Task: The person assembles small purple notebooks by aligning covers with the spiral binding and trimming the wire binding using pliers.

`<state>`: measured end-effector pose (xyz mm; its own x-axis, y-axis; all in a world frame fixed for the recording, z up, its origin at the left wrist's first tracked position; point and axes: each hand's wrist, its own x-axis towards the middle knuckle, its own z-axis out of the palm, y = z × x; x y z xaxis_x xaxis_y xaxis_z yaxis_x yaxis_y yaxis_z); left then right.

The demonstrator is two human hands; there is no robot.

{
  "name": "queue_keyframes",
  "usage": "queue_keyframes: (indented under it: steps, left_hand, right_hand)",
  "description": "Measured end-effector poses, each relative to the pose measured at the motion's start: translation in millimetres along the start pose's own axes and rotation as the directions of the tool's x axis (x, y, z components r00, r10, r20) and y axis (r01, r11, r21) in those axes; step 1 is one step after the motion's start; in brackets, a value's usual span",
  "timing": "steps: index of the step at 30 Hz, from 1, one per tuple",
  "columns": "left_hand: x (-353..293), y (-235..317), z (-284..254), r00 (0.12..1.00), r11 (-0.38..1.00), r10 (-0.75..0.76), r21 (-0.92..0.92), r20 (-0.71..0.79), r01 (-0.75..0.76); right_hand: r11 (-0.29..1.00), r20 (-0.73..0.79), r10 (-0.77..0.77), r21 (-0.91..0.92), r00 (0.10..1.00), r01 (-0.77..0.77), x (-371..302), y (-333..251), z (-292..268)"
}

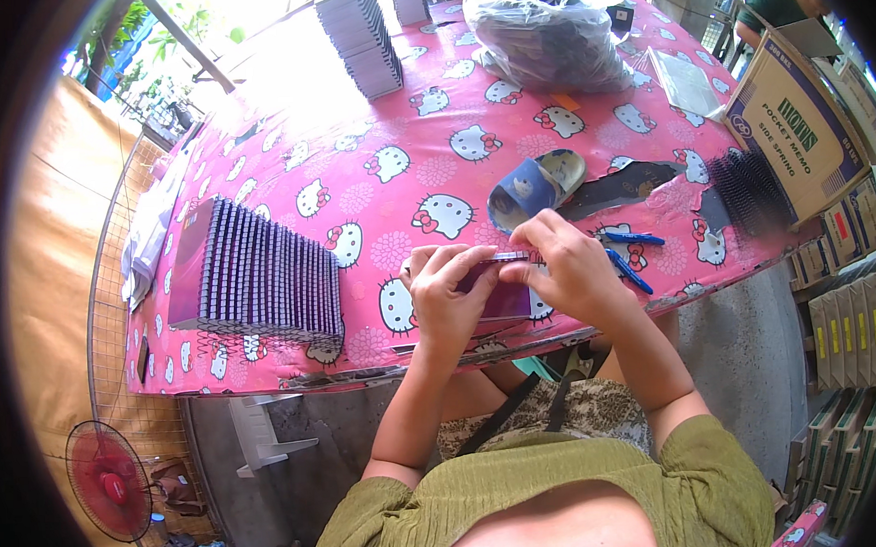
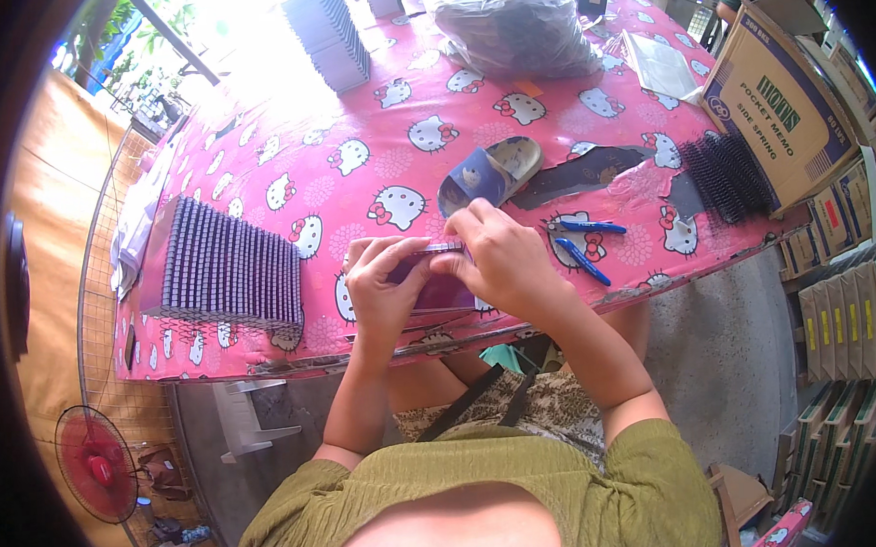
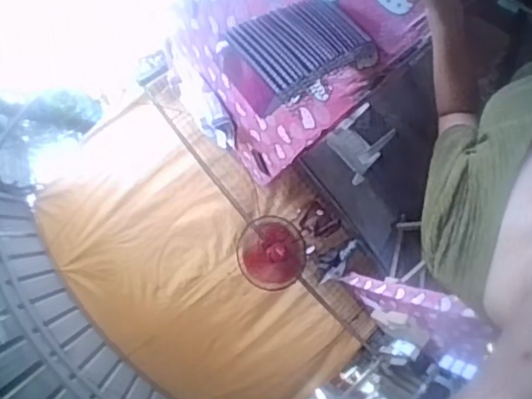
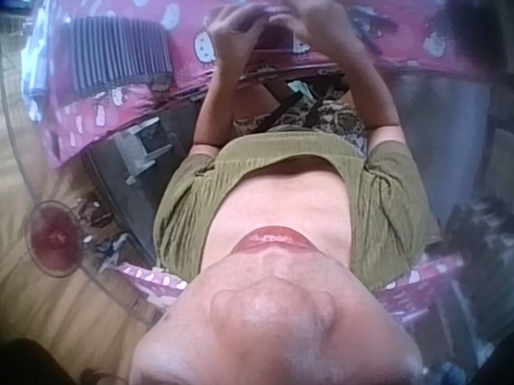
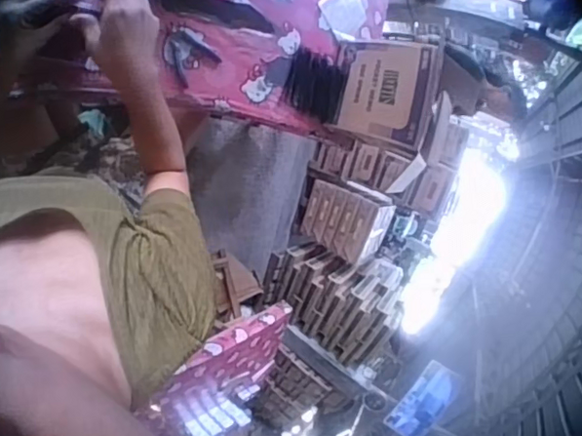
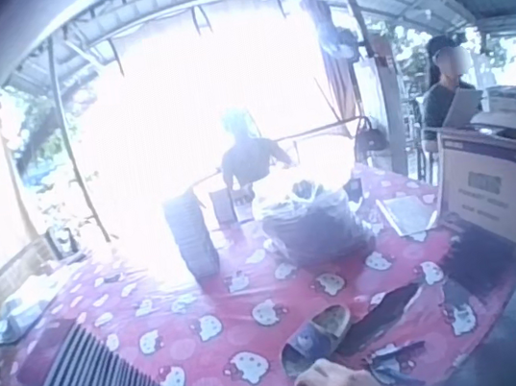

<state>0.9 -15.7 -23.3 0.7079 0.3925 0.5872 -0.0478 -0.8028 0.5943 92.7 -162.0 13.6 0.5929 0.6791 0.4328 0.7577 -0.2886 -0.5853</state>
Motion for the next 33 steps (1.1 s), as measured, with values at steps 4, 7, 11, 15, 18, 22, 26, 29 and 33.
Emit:
queue_keyframes:
  steps: [4,7,11,15,18,22,26,29,33]
  left_hand:
    - [-0.4,0.6,-0.2,1.000,1.000,-0.002,-0.016,-0.001,0.001]
    - [-0.4,2.6,-0.8,1.000,1.000,-0.003,-0.009,-0.013,0.003]
    - [-0.2,3.8,-3.0,0.997,0.997,0.070,0.024,-0.016,-0.070]
    - [3.9,11.8,-5.2,0.999,0.998,0.038,0.050,-0.004,-0.038]
    - [7.1,7.7,-6.2,1.000,1.000,0.001,0.003,-0.016,-0.001]
    - [6.6,6.8,-8.1,1.000,1.000,0.009,0.022,0.000,-0.009]
    - [3.8,1.8,-6.8,0.999,0.998,-0.042,-0.037,0.012,0.042]
    - [2.6,0.5,-6.3,0.991,0.988,-0.117,-0.093,0.060,0.122]
    - [9.8,3.4,-8.2,0.986,0.977,-0.143,-0.148,0.087,0.154]
  right_hand:
    - [0.985,-0.101,-0.168,-0.066,0.981,0.161,0.2,3.2,8.7]
    - [0.983,-0.059,-0.170,-0.082,0.984,0.165,2.8,5.6,10.8]
    - [0.965,0.215,-0.178,0.230,0.960,0.127,27.7,60.1,-7.9]
    - [0.971,0.245,-0.147,-0.151,0.958,0.187,65.3,150.2,-28.2]
    - [0.953,0.327,-0.119,-0.229,0.938,0.200,64.4,164.2,-16.1]
    - [0.998,0.108,-0.026,-0.062,0.994,0.033,55.5,152.5,-8.2]
    - [0.780,0.067,-0.175,0.619,0.982,0.097,26.8,128.6,-11.3]
    - [0.820,0.241,0.012,0.553,0.971,-0.147,20.5,98.8,-12.6]
    - [0.856,0.200,0.059,0.494,0.978,-0.153,31.8,94.5,-24.0]
